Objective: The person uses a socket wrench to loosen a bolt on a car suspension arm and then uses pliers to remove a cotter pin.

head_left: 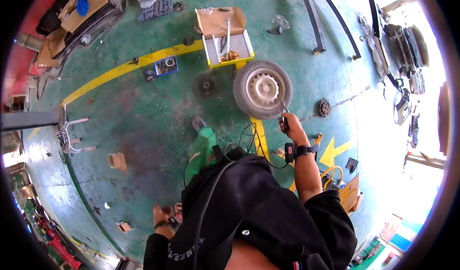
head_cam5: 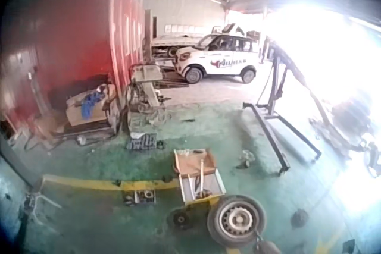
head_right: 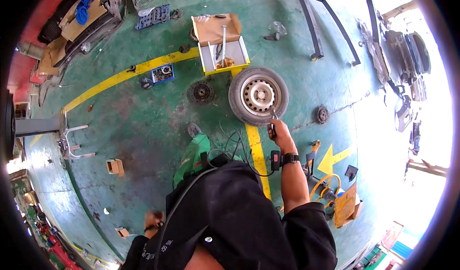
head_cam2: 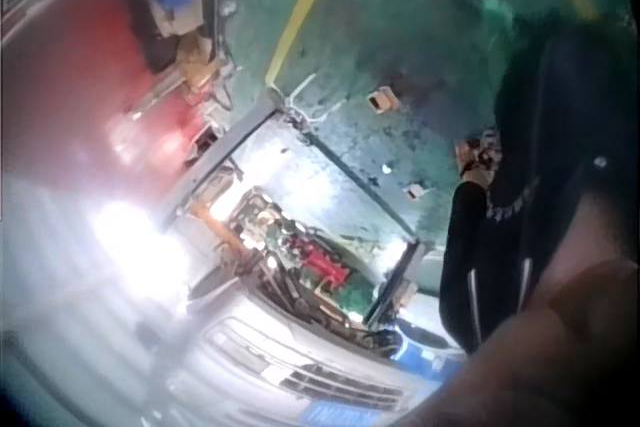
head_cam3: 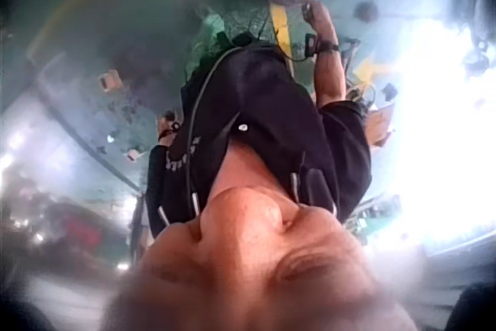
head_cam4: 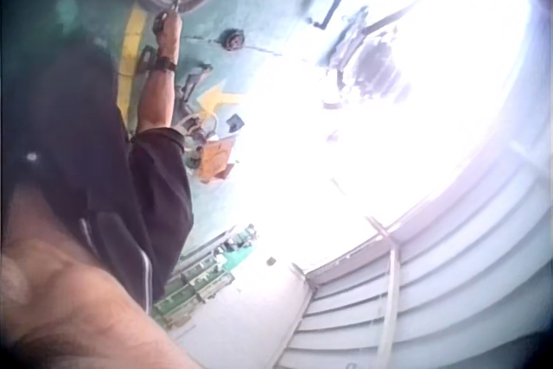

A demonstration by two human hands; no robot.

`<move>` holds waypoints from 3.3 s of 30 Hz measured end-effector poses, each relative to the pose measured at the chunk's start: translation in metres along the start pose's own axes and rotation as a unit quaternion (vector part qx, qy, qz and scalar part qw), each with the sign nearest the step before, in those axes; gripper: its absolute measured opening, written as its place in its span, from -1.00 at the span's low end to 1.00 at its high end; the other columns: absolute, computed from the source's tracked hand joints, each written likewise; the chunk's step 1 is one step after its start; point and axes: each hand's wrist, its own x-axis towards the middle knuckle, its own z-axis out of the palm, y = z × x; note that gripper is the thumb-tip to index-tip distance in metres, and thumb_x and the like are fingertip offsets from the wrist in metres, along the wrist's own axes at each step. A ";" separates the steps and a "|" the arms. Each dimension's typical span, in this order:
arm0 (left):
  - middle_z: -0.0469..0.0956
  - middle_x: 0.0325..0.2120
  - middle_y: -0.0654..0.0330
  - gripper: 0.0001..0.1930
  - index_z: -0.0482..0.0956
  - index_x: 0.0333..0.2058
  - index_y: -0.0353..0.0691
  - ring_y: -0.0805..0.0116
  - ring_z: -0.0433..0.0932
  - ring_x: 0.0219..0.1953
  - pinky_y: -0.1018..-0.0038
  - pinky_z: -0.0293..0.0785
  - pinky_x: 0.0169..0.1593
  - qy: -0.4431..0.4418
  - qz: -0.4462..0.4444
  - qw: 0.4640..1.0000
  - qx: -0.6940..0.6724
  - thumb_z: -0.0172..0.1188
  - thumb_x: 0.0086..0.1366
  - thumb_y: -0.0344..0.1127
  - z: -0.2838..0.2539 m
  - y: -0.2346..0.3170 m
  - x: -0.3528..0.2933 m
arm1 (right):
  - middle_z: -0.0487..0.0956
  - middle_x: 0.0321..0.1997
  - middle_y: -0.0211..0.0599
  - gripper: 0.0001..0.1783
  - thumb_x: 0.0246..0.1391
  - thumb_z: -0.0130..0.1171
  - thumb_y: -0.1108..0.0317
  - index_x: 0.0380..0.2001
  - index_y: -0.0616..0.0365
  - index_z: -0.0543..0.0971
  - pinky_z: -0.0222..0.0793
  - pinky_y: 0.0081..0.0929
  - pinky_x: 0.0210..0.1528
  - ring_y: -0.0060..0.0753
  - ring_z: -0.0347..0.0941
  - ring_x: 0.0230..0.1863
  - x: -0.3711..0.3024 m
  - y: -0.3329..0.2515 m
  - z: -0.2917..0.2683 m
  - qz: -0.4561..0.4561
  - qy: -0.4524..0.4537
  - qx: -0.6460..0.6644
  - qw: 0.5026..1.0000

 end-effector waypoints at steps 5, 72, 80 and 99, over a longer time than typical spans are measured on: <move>0.55 -0.27 0.09 -0.64 0.49 -0.23 -0.24 0.26 0.55 -0.29 0.33 0.46 -0.32 0.089 -0.125 0.966 -0.209 0.02 0.33 -0.02 0.004 0.173 0.190 | 0.44 -0.59 -0.37 -0.82 0.15 0.00 0.26 -0.44 0.12 0.43 0.19 -0.64 -0.64 -0.56 0.28 -0.66 0.036 -0.065 0.066 0.002 -0.019 -0.049 0.999; 0.13 -0.69 0.12 -0.80 0.18 -0.59 -0.22 0.11 0.29 -0.64 0.21 0.31 -0.53 0.497 -0.340 0.205 -0.772 -0.18 0.20 -0.33 0.653 0.146 -0.134 | 0.52 -0.60 -0.39 -0.85 0.12 0.08 0.30 -0.46 0.12 0.52 0.30 -0.55 -0.65 -0.47 0.40 -0.65 0.096 -0.071 0.422 -0.090 -0.421 -0.572 0.699; 0.44 -0.52 -0.21 -0.78 0.36 -0.40 -0.37 -0.17 0.49 -0.47 -0.04 0.52 -0.37 0.481 -0.345 0.120 -0.797 -0.15 0.20 -0.31 0.692 0.116 -0.113 | 0.55 -0.49 -0.36 -0.85 0.14 0.08 0.31 -0.34 0.17 0.52 0.36 -0.51 -0.61 -0.47 0.46 -0.57 0.051 -0.021 0.463 -0.053 -0.445 -0.584 0.677; 0.46 -0.47 -0.07 -0.75 0.33 -0.33 -0.34 0.00 0.51 -0.51 0.16 0.48 -0.49 0.537 -0.208 0.188 -0.796 -0.18 0.26 -0.23 0.525 0.145 -0.091 | 0.41 -0.65 -0.47 -0.84 0.11 0.01 0.28 -0.53 0.02 0.47 0.16 -0.62 -0.73 -0.52 0.32 -0.68 0.118 -0.007 0.593 0.055 -0.360 -0.531 0.765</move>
